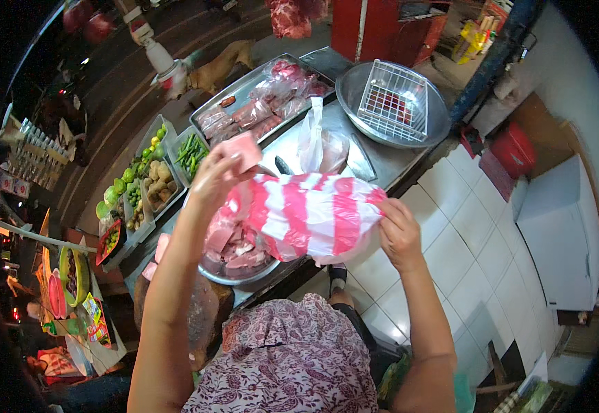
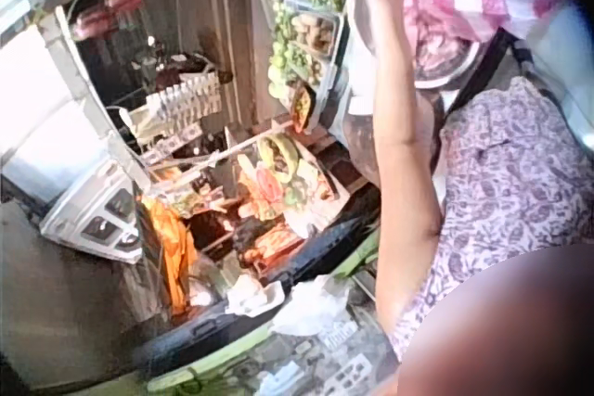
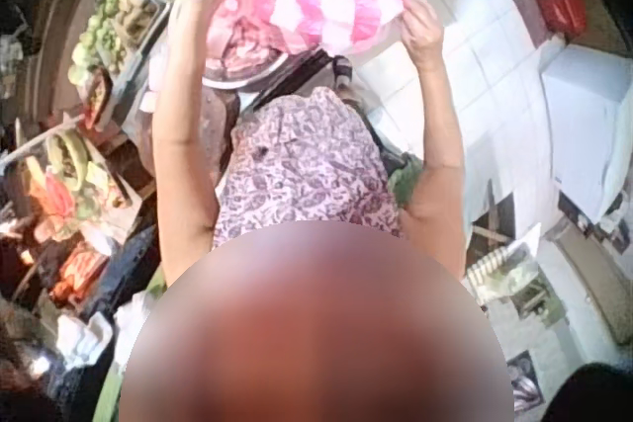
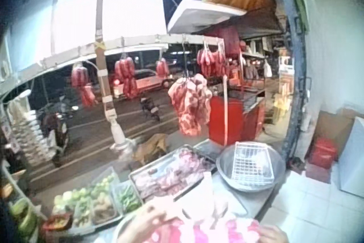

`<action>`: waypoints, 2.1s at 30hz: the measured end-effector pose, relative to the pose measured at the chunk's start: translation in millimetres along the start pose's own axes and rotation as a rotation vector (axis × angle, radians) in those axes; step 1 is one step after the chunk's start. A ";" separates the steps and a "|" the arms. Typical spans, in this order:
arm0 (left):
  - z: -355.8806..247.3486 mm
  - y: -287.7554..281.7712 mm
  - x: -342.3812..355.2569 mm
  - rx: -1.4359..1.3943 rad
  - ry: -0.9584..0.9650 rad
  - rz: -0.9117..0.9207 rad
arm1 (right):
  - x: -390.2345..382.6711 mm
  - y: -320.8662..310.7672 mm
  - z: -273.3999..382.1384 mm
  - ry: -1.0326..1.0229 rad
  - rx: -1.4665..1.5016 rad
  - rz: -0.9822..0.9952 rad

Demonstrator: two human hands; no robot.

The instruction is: The person cuts raw meat into smaller pieces using a cleaver on a wooden cutting board, places the pieces into a metal bowl, and packs some into a plastic bag. The person also wipes the cutting board with a cloth and interacts with a customer.

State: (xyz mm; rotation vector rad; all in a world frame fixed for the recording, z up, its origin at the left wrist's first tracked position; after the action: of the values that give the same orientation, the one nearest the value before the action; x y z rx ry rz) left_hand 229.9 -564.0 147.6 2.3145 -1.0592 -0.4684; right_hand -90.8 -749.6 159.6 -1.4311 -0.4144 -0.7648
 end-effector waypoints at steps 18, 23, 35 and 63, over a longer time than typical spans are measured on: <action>187.1 70.5 128.6 0.794 -0.076 0.235 | 77.1 36.2 -196.8 0.012 0.098 0.107; 183.6 122.3 77.8 0.888 -0.013 0.353 | 103.4 51.6 -174.8 -0.024 0.182 0.048; 154.3 79.3 36.6 0.737 0.163 -0.425 | 114.1 87.0 -180.0 0.482 0.385 0.216; 187.7 45.6 17.8 0.767 -0.077 -0.373 | 30.3 134.3 -196.3 0.964 0.654 0.077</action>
State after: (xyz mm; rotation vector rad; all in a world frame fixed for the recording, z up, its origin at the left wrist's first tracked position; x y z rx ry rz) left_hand 117.9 -664.8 25.5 3.2272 -0.9441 -0.3177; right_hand -13.5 -952.5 57.9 -0.3694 0.1463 -1.0336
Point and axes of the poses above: each hand's wrist, its own x-axis towards the middle knuckle, its own y-axis out of the palm, z = x × y, the point moved 4 cm from there along x, towards the middle knuckle, and after that the axes turned 13 degrees about -x, right-handed, at the moved point
